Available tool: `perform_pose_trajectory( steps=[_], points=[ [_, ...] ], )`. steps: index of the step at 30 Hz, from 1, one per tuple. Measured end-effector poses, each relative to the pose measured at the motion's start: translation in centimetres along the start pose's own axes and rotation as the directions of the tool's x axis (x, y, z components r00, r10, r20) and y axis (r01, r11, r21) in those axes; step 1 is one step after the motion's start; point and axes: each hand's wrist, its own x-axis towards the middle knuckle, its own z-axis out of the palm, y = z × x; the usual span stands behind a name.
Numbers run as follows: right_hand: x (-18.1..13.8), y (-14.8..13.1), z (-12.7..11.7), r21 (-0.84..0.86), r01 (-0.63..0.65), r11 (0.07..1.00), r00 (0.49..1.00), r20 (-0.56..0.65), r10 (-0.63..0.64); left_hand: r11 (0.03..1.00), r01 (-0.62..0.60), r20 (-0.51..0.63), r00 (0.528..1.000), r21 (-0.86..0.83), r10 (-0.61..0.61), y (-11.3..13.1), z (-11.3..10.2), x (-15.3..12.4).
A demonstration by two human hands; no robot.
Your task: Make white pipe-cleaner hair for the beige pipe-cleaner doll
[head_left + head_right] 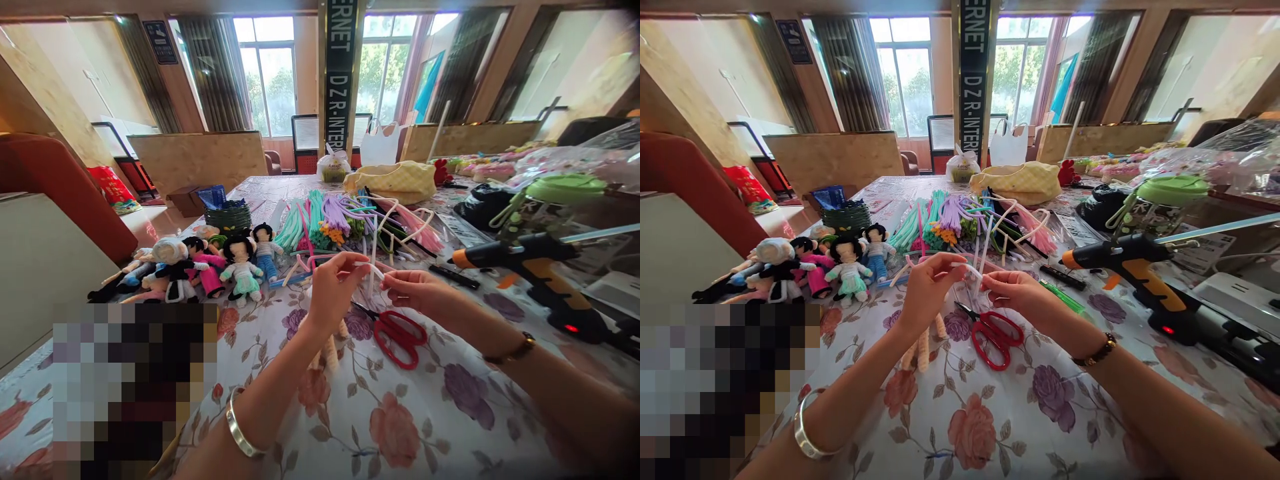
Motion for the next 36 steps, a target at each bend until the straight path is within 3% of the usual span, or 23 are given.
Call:
perform_pose_trajectory(
  steps=[4, 9, 12, 15, 18, 21, 26, 33, 36],
  points=[
    [-0.2, 0.0, 0.0, -0.106, 0.087, 0.991, 0.995, -0.046, -0.092, 0.997, 0.035, -0.031, 0.999, -0.065, -0.037, 0.4, 0.0, 0.0],
    [-1.2, -0.8, 0.6, -0.141, 0.105, 0.984, 0.991, -0.066, -0.115, 0.996, 0.053, -0.052, 0.997, -0.071, -0.056, 0.7, 0.1, 0.1],
    [-1.9, -1.4, 1.1, -0.186, 0.111, 0.976, 0.985, -0.108, -0.132, 0.999, 0.032, -0.068, 0.997, 0.010, -0.031, 0.6, 0.0, 0.0],
    [-2.2, -1.7, 1.3, -0.223, 0.169, 0.960, 0.975, -0.105, -0.196, 0.970, -0.080, -0.098, 0.990, 0.228, 0.105, 0.5, -0.2, 0.0],
    [-2.4, -1.6, 1.2, -0.253, 0.211, 0.944, 0.966, -0.091, -0.240, 0.828, -0.274, -0.052, 0.938, 0.490, 0.342, 0.3, -0.5, 0.0],
    [-2.4, -1.4, 1.3, -0.268, 0.198, 0.943, 0.968, -0.100, -0.231, 0.601, -0.413, 0.056, 0.852, 0.684, 0.521, 0.0, -0.9, -0.1],
    [-2.4, -1.2, 1.6, -0.303, 0.227, 0.926, 0.964, -0.068, -0.258, 0.303, -0.491, 0.214, 0.746, 0.817, 0.631, -0.3, -1.3, -0.3],
    [-2.5, -1.2, 1.8, -0.295, 0.219, 0.930, 0.969, -0.042, -0.241, 0.084, -0.558, 0.350, 0.623, 0.825, 0.700, 0.1, -1.5, -0.5],
    [-2.5, -1.0, 1.9, -0.270, 0.213, 0.939, 0.973, -0.029, -0.229, 0.092, -0.541, 0.338, 0.639, 0.836, 0.690, 0.2, -1.3, -0.5]
  ],
)
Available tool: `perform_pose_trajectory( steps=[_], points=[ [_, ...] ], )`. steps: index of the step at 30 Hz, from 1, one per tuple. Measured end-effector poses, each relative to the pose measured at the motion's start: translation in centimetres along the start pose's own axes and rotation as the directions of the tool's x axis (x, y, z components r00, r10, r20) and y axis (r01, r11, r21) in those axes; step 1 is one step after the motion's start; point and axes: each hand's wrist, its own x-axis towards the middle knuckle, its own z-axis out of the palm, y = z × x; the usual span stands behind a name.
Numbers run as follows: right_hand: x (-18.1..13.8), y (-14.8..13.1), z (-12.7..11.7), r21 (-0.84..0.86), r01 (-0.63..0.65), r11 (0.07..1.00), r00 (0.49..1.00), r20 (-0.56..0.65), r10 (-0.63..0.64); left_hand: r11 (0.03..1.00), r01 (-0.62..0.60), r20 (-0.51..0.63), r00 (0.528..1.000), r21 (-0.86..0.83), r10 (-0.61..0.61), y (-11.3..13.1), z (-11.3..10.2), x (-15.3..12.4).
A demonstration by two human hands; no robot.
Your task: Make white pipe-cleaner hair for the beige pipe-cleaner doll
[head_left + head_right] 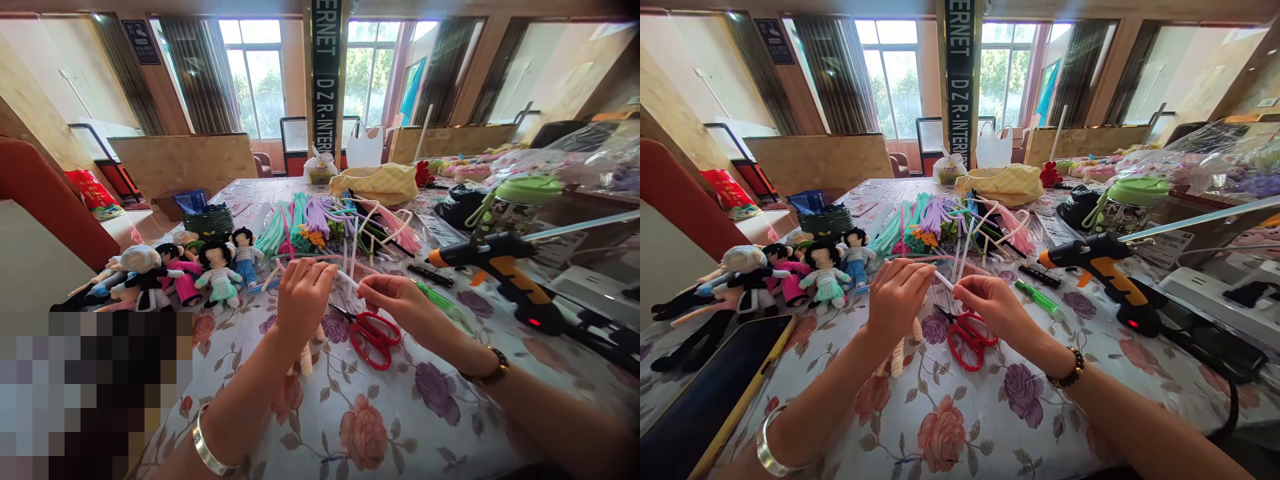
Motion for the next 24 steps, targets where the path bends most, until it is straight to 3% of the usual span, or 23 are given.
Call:
perform_pose_trajectory(
  steps=[7, 15, 19, 24],
  points=[
    [-0.15, 0.04, 0.49, 0.005, 0.004, 1.000, 1.000, 0.021, -0.004, 0.988, 0.128, -0.018, 0.991, -0.089, -0.130, 0.56, 0.26, 0.05],
    [-0.14, -0.14, 0.54, 0.017, 0.014, 1.000, 1.000, -0.007, -0.014, 0.907, 0.327, 0.021, 0.943, -0.264, -0.333, 0.79, 0.69, 0.02],
    [-0.10, 0.10, 0.53, 0.009, 0.026, 1.000, 1.000, -0.008, -0.026, 0.935, 0.277, 0.025, 0.960, -0.222, -0.278, 0.64, 0.59, -0.01],
    [-0.04, 0.19, 0.48, 0.000, 0.033, 0.999, 0.999, -0.004, -0.033, 0.984, 0.145, -0.062, 0.987, -0.100, -0.151, 0.56, 0.31, 0.12]
  ],
)
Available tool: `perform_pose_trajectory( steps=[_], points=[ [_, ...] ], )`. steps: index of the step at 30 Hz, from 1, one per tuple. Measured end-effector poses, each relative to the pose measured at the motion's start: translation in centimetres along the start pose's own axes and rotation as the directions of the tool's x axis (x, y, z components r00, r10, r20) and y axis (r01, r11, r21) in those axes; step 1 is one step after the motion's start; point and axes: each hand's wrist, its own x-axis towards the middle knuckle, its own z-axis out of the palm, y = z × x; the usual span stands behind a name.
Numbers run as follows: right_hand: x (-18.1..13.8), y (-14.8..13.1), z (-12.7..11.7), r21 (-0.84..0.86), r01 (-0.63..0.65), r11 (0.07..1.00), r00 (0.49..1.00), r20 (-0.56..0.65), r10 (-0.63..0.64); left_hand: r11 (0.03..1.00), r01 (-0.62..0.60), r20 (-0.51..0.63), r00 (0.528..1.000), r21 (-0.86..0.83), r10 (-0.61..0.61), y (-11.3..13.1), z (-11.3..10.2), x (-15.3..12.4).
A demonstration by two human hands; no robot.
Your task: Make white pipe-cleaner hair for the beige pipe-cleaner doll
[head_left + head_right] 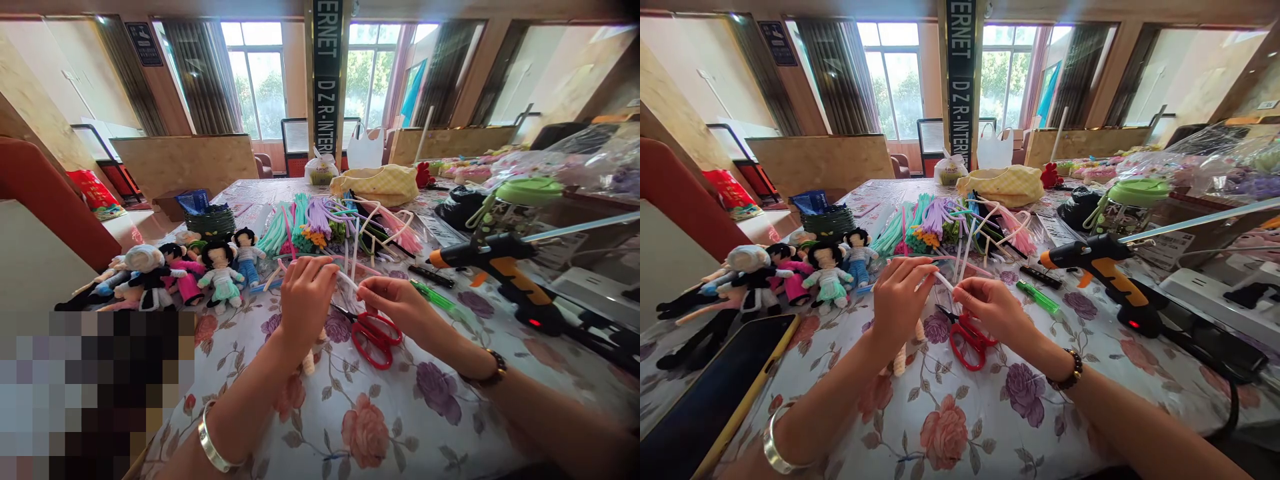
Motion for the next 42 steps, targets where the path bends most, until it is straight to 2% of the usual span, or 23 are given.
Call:
perform_pose_trajectory(
  steps=[10, 14, 18, 23, 28, 33, 38, 42],
  points=[
    [-0.2, -0.2, 0.1, -0.062, -0.031, 0.998, 0.999, 0.043, 0.033, 0.991, -0.103, -0.026, 0.994, 0.090, 0.106, -0.4, -0.4, 0.0],
    [-0.3, -0.7, 0.4, 0.003, -0.085, 0.996, 0.994, 0.068, 0.085, 0.984, -0.127, -0.035, 0.991, 0.128, 0.133, -0.4, -0.5, 0.0],
    [-0.5, -0.8, 0.4, 0.130, -0.161, 0.978, 0.980, 0.141, 0.143, 0.980, -0.138, -0.045, 0.988, 0.146, 0.146, -0.4, -0.5, 0.1],
    [-0.3, -0.2, 0.1, 0.217, -0.211, 0.953, 0.958, 0.239, 0.157, 0.976, -0.164, -0.024, 0.985, 0.143, 0.169, -0.3, -0.6, 0.0],
    [-0.3, -0.1, 0.1, 0.242, -0.234, 0.942, 0.944, 0.287, 0.161, 0.978, -0.159, -0.036, 0.986, 0.132, 0.165, 0.0, -0.5, 0.1],
    [-0.5, -0.5, 0.6, 0.205, -0.141, 0.969, 0.972, 0.216, 0.095, 0.998, -0.040, -0.024, 0.999, 0.053, 0.041, 0.4, -0.2, 0.1],
    [-0.5, -0.3, 0.6, 0.094, 0.036, 0.995, 0.990, 0.135, -0.049, 0.996, 0.073, -0.018, 0.997, -0.051, -0.074, 0.6, 0.0, 0.1],
    [-0.5, -0.4, 0.6, 0.031, 0.092, 0.995, 0.990, 0.101, -0.095, 0.993, 0.095, -0.009, 0.995, -0.068, -0.096, 0.6, 0.1, 0.0]
  ],
)
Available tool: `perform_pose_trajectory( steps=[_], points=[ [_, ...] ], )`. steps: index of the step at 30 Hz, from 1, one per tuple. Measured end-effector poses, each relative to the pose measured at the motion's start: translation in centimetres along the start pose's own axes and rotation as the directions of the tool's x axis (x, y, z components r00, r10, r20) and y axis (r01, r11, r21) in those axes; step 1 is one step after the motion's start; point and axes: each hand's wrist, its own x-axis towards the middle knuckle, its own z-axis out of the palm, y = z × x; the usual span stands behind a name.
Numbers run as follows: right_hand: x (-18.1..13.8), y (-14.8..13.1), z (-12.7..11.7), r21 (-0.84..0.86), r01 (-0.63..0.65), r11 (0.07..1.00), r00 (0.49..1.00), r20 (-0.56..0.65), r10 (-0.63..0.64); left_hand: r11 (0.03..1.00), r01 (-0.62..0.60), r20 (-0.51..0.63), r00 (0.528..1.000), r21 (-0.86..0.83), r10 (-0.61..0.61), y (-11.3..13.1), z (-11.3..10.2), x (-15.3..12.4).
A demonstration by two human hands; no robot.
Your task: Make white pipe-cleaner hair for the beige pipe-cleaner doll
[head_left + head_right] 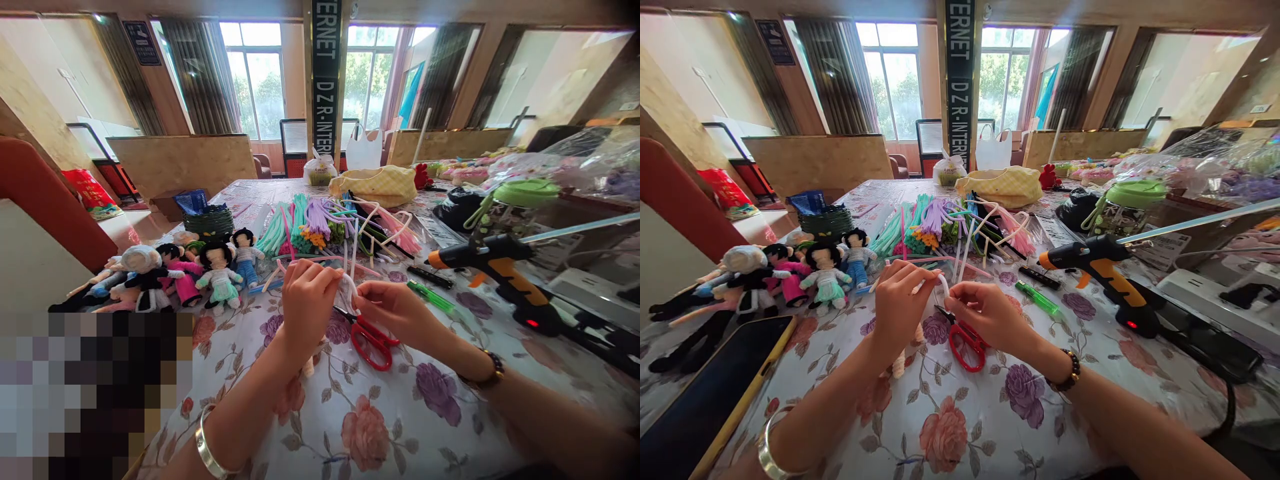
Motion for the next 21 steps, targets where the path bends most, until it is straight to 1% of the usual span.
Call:
perform_pose_trajectory(
  steps=[2, 6, 10, 12, 14, 16, 18, 21],
  points=[
    [0.00, -0.23, 0.04, 0.017, -0.029, 0.999, 1.000, 0.010, 0.029, 1.000, -0.008, -0.009, 1.000, 0.011, 0.008, -0.10, 0.00, 0.01],
    [-0.03, -0.62, 0.01, 0.071, -0.132, 0.989, 0.991, 0.036, 0.130, 0.999, -0.033, -0.012, 0.999, 0.031, 0.034, -0.31, -0.04, -0.02],
    [-0.01, -0.33, -0.30, 0.153, -0.163, 0.975, 0.987, 0.034, 0.160, 0.998, -0.049, -0.006, 0.999, 0.047, 0.049, -0.32, -0.11, -0.05],
    [0.02, -0.08, -0.44, 0.163, -0.161, 0.973, 0.987, 0.030, 0.159, 0.996, -0.072, -0.005, 0.997, 0.052, 0.072, -0.27, -0.13, -0.01],
    [0.06, 0.06, -0.53, 0.143, -0.138, 0.980, 0.990, 0.016, 0.137, 0.991, -0.124, -0.010, 0.992, 0.057, 0.125, -0.22, -0.16, 0.07],
    [0.10, 0.11, -0.55, 0.108, -0.109, 0.988, 0.994, -0.002, 0.110, 0.978, -0.202, -0.006, 0.979, 0.048, 0.202, -0.17, -0.25, 0.17],
    [0.14, 0.14, -0.56, 0.082, -0.093, 0.992, 0.995, -0.022, 0.096, 0.954, -0.301, -0.003, 0.954, 0.019, 0.301, -0.10, -0.41, 0.27],
    [0.20, 0.28, -0.56, 0.071, -0.084, 0.994, 0.996, -0.034, 0.086, 0.902, -0.430, -0.023, 0.903, -0.032, 0.430, -0.03, -0.75, 0.42]
  ],
)
